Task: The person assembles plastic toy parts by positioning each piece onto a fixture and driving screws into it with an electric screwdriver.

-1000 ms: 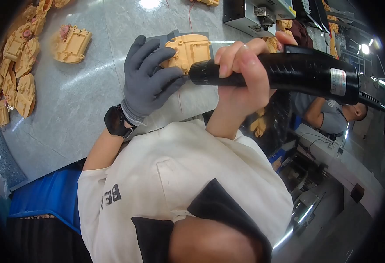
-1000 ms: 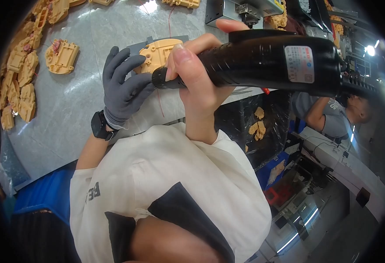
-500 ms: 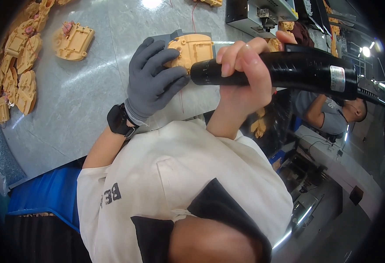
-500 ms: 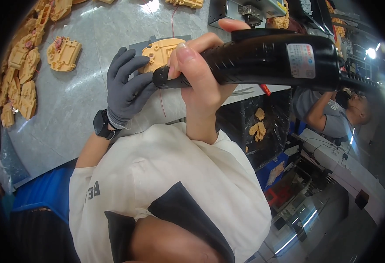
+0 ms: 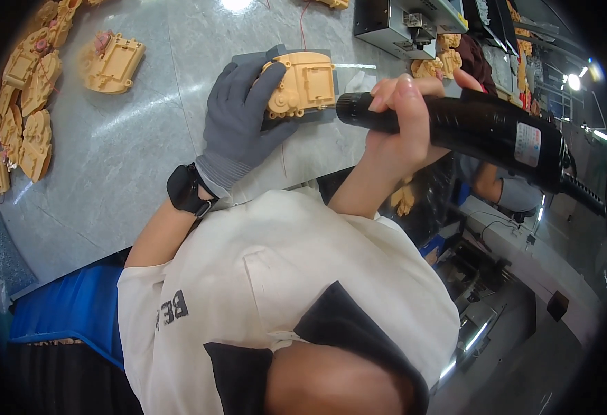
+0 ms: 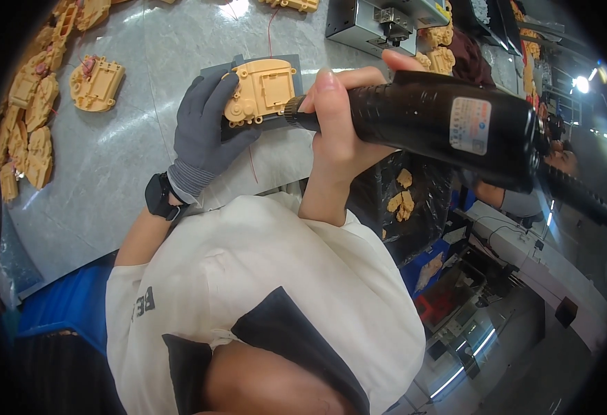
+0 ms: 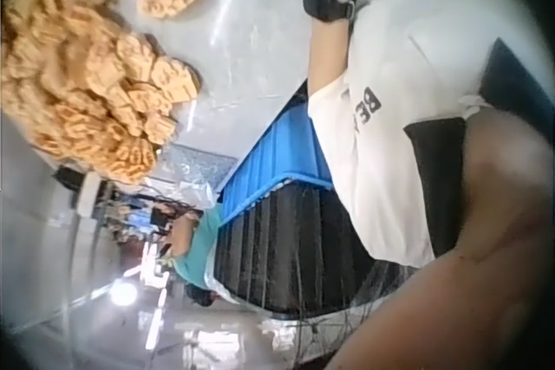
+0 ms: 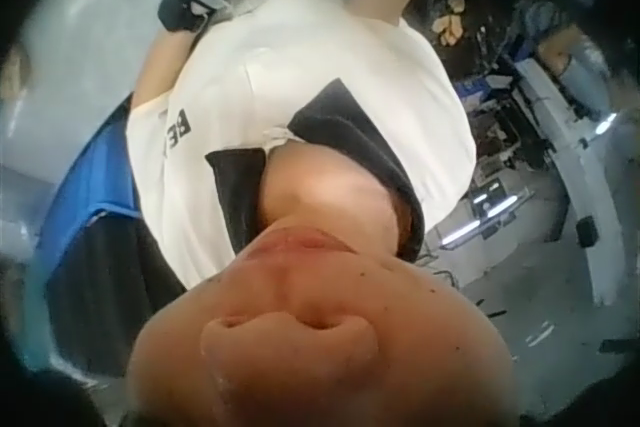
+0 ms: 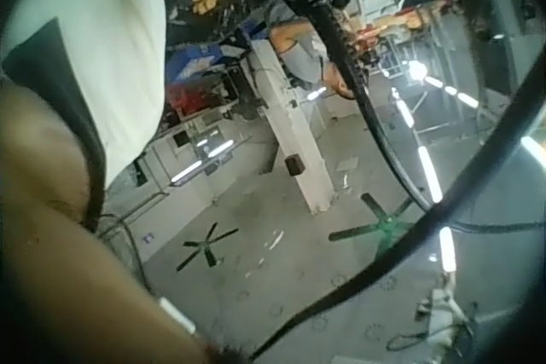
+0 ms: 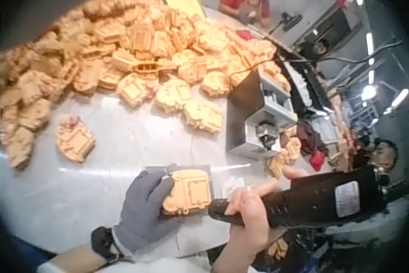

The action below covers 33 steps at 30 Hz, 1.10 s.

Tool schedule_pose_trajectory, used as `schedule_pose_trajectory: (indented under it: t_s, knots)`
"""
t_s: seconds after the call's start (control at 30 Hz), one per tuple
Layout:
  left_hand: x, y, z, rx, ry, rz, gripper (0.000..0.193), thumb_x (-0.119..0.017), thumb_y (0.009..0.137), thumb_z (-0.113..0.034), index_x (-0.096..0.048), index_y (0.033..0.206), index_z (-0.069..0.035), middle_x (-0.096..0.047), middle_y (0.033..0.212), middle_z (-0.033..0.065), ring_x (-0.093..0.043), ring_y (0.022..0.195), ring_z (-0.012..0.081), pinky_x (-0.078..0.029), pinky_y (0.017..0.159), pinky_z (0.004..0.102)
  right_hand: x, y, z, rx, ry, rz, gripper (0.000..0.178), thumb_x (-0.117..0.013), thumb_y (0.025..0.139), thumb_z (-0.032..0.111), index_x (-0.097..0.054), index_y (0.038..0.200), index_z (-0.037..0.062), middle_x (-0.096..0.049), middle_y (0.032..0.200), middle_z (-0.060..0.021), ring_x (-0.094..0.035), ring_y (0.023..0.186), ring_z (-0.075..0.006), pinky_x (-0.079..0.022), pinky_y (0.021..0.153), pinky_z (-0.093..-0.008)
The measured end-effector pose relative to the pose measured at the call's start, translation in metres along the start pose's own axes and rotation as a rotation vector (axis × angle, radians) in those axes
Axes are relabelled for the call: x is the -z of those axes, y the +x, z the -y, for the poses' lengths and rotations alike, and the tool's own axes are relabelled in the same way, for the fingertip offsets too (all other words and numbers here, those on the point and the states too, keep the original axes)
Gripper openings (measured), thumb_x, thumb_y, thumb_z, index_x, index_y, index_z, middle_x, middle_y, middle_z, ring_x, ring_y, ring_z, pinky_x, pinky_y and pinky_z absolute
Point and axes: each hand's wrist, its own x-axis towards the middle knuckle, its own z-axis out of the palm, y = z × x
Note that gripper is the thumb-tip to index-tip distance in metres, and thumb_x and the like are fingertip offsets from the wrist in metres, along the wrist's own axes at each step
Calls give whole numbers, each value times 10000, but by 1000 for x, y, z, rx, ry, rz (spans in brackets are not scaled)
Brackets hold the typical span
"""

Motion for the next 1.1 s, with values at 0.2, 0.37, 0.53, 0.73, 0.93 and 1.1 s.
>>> schedule_pose_trajectory:
  t_s: [0.2,0.37,0.53,0.73,0.93,1.1]
  knots:
    - [4,0,-1,32,44,51,762,-770,672,-282,-417,1325,-110,-487,1220,139,-468,1118,317,-338,1023,472,0,0,1,4,-109,22,553,-543,726,-80,-321,1225,4,-500,572,-83,-463,418,-168,-438,509,-335]
    - [5,1,0,34,33,67,777,-773,667,-262,-412,1333,-90,-505,1241,158,-476,1145,329,-313,1050,487,0,-1,-1,0,-154,40,544,-548,731,-81,-325,1219,9,-500,580,-79,-465,423,-164,-440,508,-328]
    - [4,4,-1,28,28,44,736,-776,673,-284,-442,1311,-129,-497,1149,105,-475,1068,290,-361,1005,458,0,-5,-4,41,-243,96,519,-554,732,-86,-336,1192,15,-509,597,-84,-475,441,-163,-437,505,-325]
    - [4,5,3,43,-21,53,727,-785,659,-260,-464,1299,-133,-531,1111,88,-487,1062,276,-376,990,443,4,-4,-11,59,-264,121,520,-559,731,-102,-340,1183,32,-518,619,-88,-479,455,-170,-435,503,-318]
    - [4,9,3,47,-37,56,726,-790,650,-261,-471,1291,-143,-551,1102,73,-518,1025,279,-388,974,436,7,-2,-12,16,-242,164,529,-537,730,-124,-314,1176,53,-505,635,-79,-469,462,-164,-436,508,-317]
    - [6,9,3,80,-32,94,730,-789,650,-276,-468,1293,-148,-564,1105,76,-532,1008,285,-390,967,444,16,-4,-19,73,-304,222,550,-528,741,-117,-300,1210,59,-505,660,-63,-475,487,-151,-435,517,-309]
